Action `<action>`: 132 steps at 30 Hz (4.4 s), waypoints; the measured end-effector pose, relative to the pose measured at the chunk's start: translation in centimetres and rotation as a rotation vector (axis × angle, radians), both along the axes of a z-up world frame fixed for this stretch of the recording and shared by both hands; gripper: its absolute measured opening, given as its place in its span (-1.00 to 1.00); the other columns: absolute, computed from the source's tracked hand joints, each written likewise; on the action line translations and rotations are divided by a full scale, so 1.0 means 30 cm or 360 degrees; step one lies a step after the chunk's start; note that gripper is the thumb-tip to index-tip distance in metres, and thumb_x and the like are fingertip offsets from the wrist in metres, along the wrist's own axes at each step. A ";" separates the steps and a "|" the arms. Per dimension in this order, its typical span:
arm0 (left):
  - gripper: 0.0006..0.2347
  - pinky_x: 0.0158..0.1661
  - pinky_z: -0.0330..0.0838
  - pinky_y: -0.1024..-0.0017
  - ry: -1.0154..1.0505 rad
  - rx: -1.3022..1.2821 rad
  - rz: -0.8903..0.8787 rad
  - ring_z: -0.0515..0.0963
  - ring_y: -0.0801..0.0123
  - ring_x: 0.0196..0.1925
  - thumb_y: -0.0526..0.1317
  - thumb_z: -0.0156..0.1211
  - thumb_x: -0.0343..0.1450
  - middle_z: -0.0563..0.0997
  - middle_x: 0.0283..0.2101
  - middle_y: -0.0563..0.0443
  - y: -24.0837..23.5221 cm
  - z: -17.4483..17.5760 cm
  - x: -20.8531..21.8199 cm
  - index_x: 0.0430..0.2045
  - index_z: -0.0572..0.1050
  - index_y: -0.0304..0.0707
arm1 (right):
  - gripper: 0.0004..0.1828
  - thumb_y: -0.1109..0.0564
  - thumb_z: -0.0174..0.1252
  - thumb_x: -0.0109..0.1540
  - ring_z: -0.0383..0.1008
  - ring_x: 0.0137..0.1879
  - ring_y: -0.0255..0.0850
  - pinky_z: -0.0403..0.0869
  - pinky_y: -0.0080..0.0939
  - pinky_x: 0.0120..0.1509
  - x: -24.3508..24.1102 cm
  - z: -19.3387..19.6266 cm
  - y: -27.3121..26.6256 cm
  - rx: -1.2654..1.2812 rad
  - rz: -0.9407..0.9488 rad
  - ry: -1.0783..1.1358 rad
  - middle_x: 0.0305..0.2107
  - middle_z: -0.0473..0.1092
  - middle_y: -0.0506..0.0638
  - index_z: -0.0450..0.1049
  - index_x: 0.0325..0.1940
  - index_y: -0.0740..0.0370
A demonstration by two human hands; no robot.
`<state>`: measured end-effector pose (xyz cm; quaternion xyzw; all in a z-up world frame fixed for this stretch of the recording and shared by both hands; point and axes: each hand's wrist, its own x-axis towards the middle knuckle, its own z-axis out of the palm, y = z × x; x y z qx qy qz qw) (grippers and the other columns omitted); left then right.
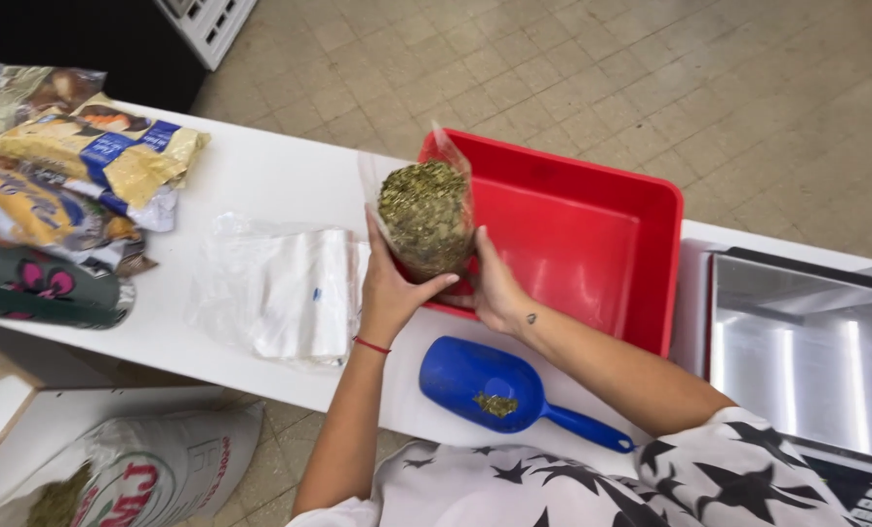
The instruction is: The person scoops dried herbs from a large bag into a small clear plastic bag, weighs it on a digital scale, and ties the small bag closed.
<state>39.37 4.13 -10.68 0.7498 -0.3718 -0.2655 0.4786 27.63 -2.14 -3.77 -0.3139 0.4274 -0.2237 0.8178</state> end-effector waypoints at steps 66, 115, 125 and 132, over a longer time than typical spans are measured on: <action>-0.76 -0.35 0.51 0.54 -0.0332 -0.0795 -0.0349 0.61 0.45 -0.42 -0.34 0.39 0.28 0.61 -0.42 0.15 0.299 -0.323 0.875 -0.19 0.62 -0.11 | -0.57 -0.07 0.06 0.25 -0.07 0.52 0.06 0.07 0.12 0.47 0.485 -0.602 0.637 -0.2541 0.0343 0.1756 0.34 0.16 -0.04 0.36 0.21 -0.05; -0.90 -0.26 0.58 0.52 -0.0063 -0.1307 -0.0751 0.61 0.20 -0.20 -0.51 0.18 0.37 0.62 -0.28 -0.23 0.829 0.498 0.951 -0.29 0.52 -0.51 | -0.09 -0.45 -0.10 0.23 0.53 -0.12 -0.06 0.51 -0.14 -0.04 0.697 -0.511 0.709 0.0289 0.0857 -0.1698 -0.20 0.47 0.12 0.18 0.28 0.42; -0.81 -0.12 0.57 0.43 0.0117 -0.1227 -0.0429 0.63 0.20 -0.17 -0.52 0.21 0.30 0.63 -0.21 -0.29 0.863 0.299 0.985 -0.23 0.53 -0.53 | -0.81 0.15 0.25 0.19 0.43 -0.49 -0.20 0.43 -0.27 -0.40 0.346 -0.508 0.640 -0.0525 -0.0041 -0.0903 -0.61 0.42 0.09 0.47 -0.44 0.32; -0.78 -0.17 0.56 0.55 0.0643 -0.0970 -0.0257 0.64 0.36 -0.27 -0.52 0.30 0.23 0.63 -0.34 -0.14 0.802 0.049 0.875 -0.27 0.58 -0.44 | -0.58 -0.02 0.03 0.32 0.27 -0.53 -0.33 0.24 -0.41 -0.44 0.167 -0.303 0.667 -0.1490 -0.0504 -0.0062 -0.69 0.36 -0.02 0.45 -0.54 0.25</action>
